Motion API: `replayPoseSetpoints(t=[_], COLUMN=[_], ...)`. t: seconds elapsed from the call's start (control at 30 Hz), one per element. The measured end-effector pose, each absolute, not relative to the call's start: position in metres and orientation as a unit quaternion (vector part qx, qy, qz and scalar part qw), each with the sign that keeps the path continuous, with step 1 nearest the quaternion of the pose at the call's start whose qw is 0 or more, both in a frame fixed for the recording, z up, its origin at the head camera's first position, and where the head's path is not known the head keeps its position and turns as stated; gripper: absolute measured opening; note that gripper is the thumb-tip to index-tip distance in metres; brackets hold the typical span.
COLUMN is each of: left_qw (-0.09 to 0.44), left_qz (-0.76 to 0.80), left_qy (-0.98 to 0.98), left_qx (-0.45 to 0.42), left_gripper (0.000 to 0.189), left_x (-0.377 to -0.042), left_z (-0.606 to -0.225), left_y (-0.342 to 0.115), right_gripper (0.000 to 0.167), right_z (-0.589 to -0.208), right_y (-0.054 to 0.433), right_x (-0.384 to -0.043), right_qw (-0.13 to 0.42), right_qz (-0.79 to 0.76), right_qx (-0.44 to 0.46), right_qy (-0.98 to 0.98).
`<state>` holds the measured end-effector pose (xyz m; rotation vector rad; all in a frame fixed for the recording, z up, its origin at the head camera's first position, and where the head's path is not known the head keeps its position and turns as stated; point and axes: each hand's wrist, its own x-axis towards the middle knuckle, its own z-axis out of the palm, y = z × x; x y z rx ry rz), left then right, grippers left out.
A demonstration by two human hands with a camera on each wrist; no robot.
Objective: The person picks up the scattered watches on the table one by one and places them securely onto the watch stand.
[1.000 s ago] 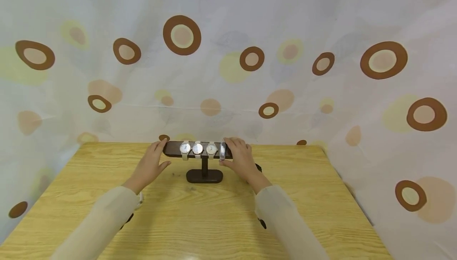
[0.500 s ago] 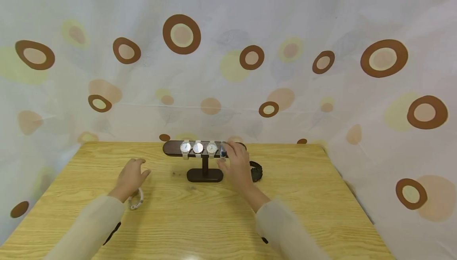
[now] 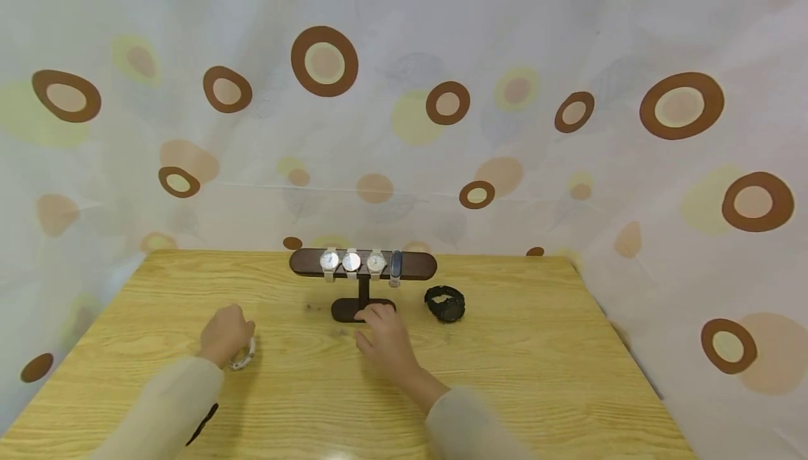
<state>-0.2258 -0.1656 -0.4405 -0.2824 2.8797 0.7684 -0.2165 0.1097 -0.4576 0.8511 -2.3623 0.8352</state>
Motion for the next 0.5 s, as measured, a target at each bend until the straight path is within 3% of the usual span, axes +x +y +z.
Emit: replayPoseSetpoints(t=[0.13, 0.23, 0.5], left_qw=[0.080, 0.079, 0.036], left_qz=[0.255, 0.267, 0.284], left_qy=[0.958, 0.955, 0.953], left_qx=[-0.105, -0.105, -0.096], left_gripper=[0.030, 0.026, 0.017], left_x=[-0.224, -0.224, -0.227], left_z=[-0.445, -0.449, -0.460], left_y=[-0.162, -0.160, -0.154], right_gripper=[0.025, 0.028, 0.028], right_z=[-0.470, -0.477, -0.486], right_y=[0.102, 0.098, 0.093], right_x=[-0.211, -0.210, -0.209], right_qw=[0.096, 0.025, -0.018], right_qz=[0.381, 0.417, 0.460], right_qx=[0.259, 0.237, 0.215], right_qy=[-0.882, -0.877, -0.861])
